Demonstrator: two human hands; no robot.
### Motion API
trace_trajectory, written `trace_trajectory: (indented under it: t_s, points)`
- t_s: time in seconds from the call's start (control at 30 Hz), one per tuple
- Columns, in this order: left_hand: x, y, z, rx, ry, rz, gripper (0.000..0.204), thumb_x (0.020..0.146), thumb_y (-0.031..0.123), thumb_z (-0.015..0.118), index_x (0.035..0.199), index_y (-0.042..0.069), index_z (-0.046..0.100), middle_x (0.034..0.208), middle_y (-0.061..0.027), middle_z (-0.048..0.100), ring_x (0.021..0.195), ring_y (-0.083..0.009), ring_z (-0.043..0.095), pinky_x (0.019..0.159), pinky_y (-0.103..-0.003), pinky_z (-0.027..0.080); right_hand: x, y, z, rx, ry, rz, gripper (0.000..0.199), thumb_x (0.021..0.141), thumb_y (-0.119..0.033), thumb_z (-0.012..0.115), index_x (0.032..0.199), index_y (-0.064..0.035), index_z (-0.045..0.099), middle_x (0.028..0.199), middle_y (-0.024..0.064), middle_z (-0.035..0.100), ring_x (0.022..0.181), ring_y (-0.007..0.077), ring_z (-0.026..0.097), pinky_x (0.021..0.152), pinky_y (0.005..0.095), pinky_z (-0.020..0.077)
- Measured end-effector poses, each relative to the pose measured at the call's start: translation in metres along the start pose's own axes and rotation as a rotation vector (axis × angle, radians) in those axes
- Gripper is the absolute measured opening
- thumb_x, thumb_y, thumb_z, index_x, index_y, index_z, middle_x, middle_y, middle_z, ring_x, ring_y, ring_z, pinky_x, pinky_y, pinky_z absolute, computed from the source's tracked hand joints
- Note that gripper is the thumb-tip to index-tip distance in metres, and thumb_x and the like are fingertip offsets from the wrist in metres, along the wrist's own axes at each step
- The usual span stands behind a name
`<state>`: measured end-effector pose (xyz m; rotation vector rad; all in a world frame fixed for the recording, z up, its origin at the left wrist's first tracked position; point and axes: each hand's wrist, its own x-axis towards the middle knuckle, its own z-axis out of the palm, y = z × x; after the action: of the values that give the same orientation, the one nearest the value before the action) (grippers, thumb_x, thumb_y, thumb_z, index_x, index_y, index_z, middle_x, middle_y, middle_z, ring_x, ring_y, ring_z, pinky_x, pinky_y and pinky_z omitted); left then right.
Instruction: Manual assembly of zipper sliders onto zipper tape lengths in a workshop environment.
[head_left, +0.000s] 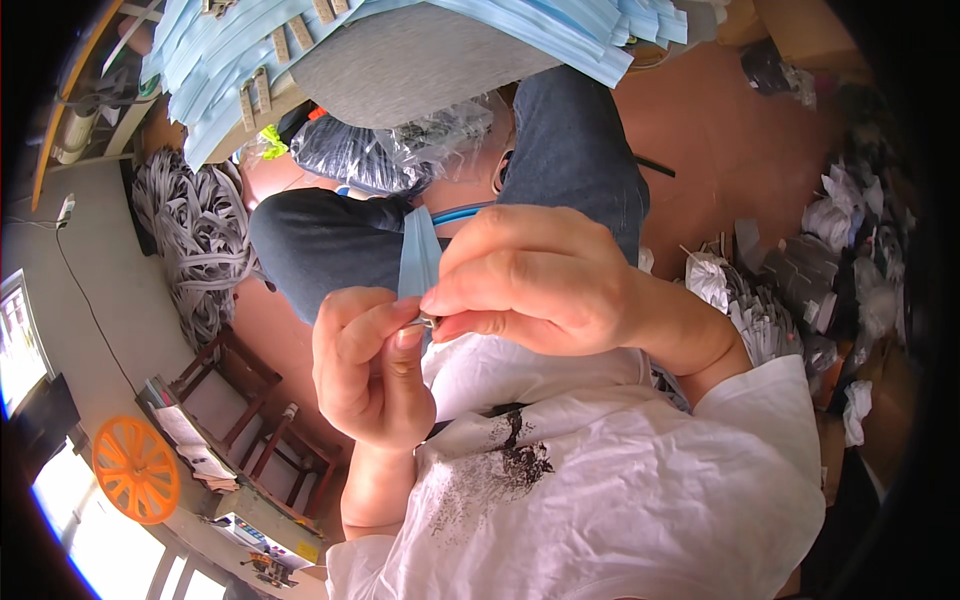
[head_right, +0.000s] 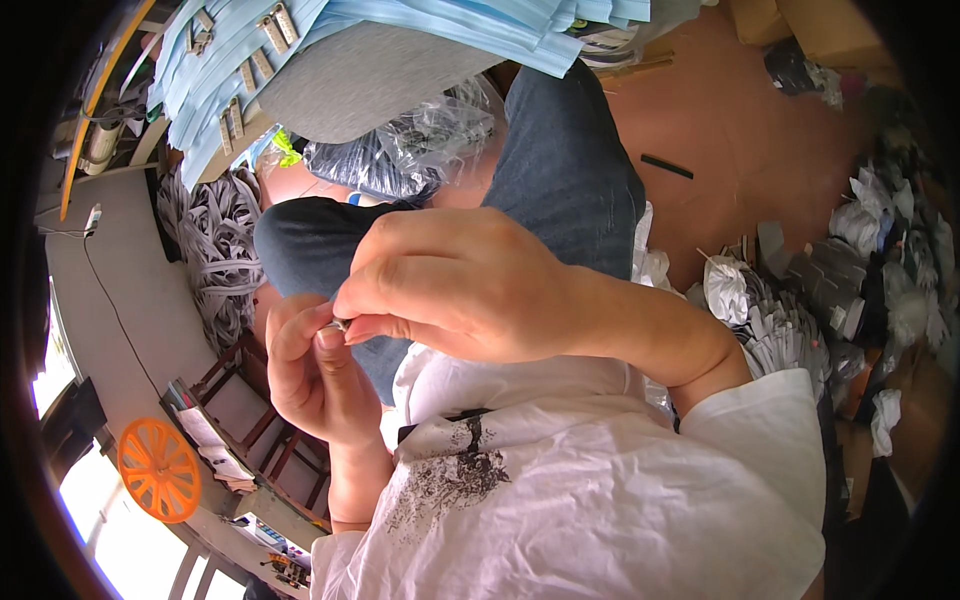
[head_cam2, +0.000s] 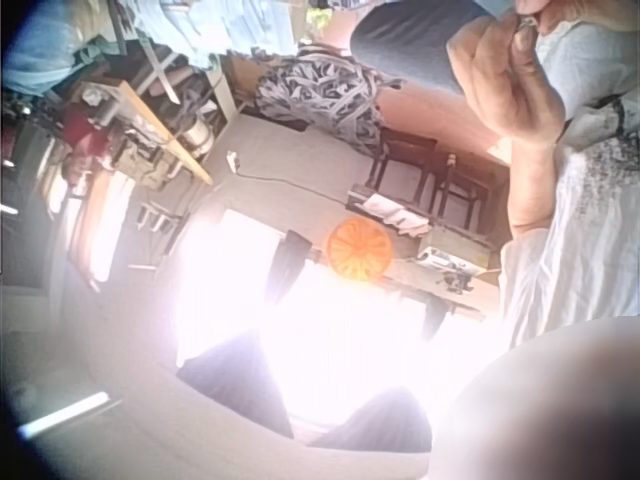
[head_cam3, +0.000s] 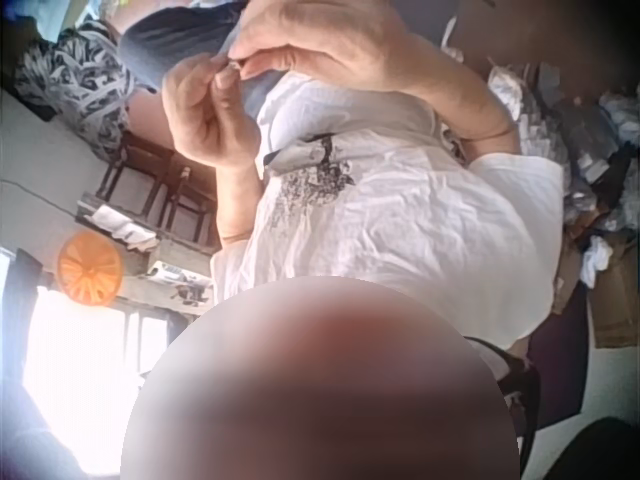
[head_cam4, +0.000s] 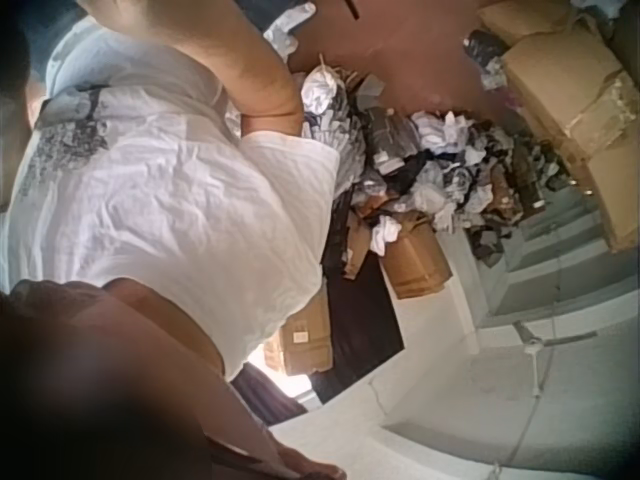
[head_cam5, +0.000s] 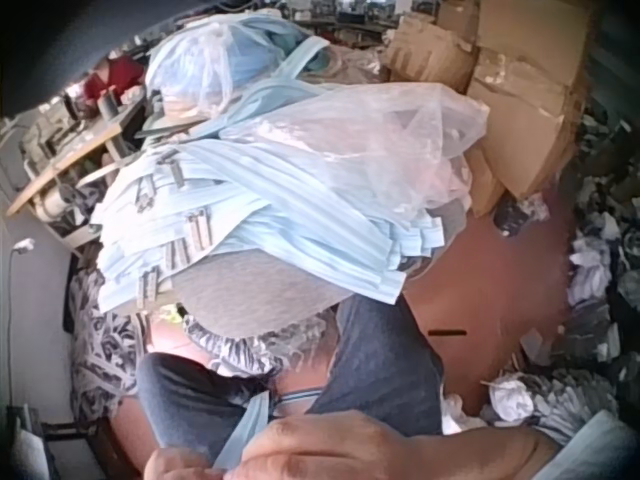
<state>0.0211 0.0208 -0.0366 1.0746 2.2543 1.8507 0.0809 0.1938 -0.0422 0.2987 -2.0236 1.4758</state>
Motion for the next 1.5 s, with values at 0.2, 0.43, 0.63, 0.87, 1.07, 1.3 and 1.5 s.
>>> trace_trajectory:
  t_s: [0.2,0.43,0.63,0.87,1.07,1.3,1.5]
  points:
    - [0.002,0.001,0.002,-0.006,0.006,0.021,0.009,0.085,-0.001,0.066,0.093,-0.004,0.063,0.081,-0.0133,0.062,0.069,-0.0203,0.055,0.061,-0.029,0.043,-0.001,-0.002,-0.001,0.060,0.021,0.047,0.026,0.074,-0.012,0.083,0.095,-0.0031,0.069,0.084,0.0088,0.065,0.069,0.0206,0.064,0.057,0.0293,0.0513]
    - [0.003,0.009,0.002,-0.024,-0.003,0.038,0.009,0.086,0.001,0.067,0.091,-0.004,0.063,0.079,-0.0127,0.060,0.068,-0.0203,0.056,0.062,-0.030,0.044,-0.003,-0.002,0.000,0.137,0.062,0.038,0.027,0.073,-0.010,0.083,0.095,-0.0036,0.070,0.084,0.0092,0.067,0.068,0.0197,0.065,0.057,0.0284,0.0511]
    - [0.003,0.011,0.004,-0.065,0.013,0.016,0.010,0.084,0.000,0.068,0.092,-0.004,0.064,0.080,-0.0127,0.060,0.069,-0.0205,0.056,0.062,-0.030,0.044,-0.002,-0.001,-0.004,0.219,0.052,0.092,0.025,0.073,-0.011,0.083,0.093,-0.0032,0.070,0.082,0.0093,0.067,0.066,0.0185,0.064,0.055,0.0279,0.0502]
    - [0.005,0.017,0.003,-0.004,0.009,0.047,0.016,0.082,-0.001,0.071,0.094,-0.003,0.061,0.079,-0.0127,0.060,0.067,-0.0224,0.056,0.061,-0.031,0.044,-0.001,0.001,-0.008,0.223,0.025,0.078,0.024,0.073,-0.012,0.084,0.090,-0.0021,0.069,0.080,0.0101,0.067,0.065,0.0178,0.063,0.054,0.0271,0.0490]
    - [0.006,0.021,0.000,0.071,-0.076,0.083,0.020,0.078,-0.002,0.073,0.093,0.000,0.061,0.079,-0.0118,0.060,0.068,-0.0234,0.056,0.061,-0.033,0.044,-0.006,0.002,-0.010,0.290,0.002,0.099,0.025,0.073,-0.011,0.085,0.090,-0.0023,0.068,0.082,0.0116,0.067,0.064,0.0171,0.062,0.055,0.0265,0.0493]
    - [0.005,0.022,0.002,0.046,-0.075,0.093,0.020,0.077,-0.004,0.072,0.094,0.000,0.060,0.081,-0.0112,0.060,0.071,-0.0237,0.057,0.064,-0.033,0.046,-0.002,-0.013,-0.016,0.265,-0.055,0.200,0.027,0.074,-0.010,0.083,0.096,-0.0039,0.070,0.084,0.0080,0.067,0.067,0.0172,0.064,0.052,0.0271,0.0483]
    - [0.008,0.022,0.002,0.060,-0.101,0.074,0.018,0.079,-0.004,0.070,0.093,-0.001,0.059,0.081,-0.0115,0.059,0.071,-0.0237,0.057,0.064,-0.033,0.046,-0.002,-0.011,-0.012,0.109,-0.028,0.087,0.027,0.074,-0.009,0.082,0.097,-0.0027,0.069,0.083,0.0084,0.065,0.067,0.0199,0.064,0.053,0.0298,0.0499]
